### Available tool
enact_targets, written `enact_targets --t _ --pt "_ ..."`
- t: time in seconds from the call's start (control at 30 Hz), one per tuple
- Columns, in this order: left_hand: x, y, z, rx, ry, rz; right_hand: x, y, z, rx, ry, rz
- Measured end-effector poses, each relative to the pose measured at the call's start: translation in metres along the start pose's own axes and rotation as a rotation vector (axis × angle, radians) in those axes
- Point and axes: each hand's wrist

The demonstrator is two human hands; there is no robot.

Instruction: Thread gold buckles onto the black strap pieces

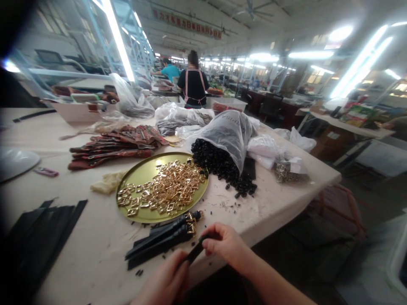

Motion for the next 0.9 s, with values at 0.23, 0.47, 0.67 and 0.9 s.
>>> enact_targets --t 0.23,0.47,0.67,0.9 --pt "0.004 -0.007 -0.006 0.248 0.239 0.032 -0.007 -0.007 0.035 -0.087 -0.027 -0.079" --pt "0.006 -0.023 -0.035 0.179 0.448 -0.08 -0.049 -0.062 -0.005 -0.058 0.595 -0.291" --pt "-0.007 -0.029 -0.04 0.182 0.602 -0.189 -0.054 -0.162 -0.01 0.167 1.165 -0.435" --pt "-0.007 -0.025 -0.042 0.209 0.564 -0.147 -0.038 -0.181 0.002 0.15 1.178 -0.403"
Point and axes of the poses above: each hand's wrist, its own y-axis away from the middle knuckle, its own z-axis out of the palm, x = y × z, and after that the axes turned 4 degrees about x, right-handed
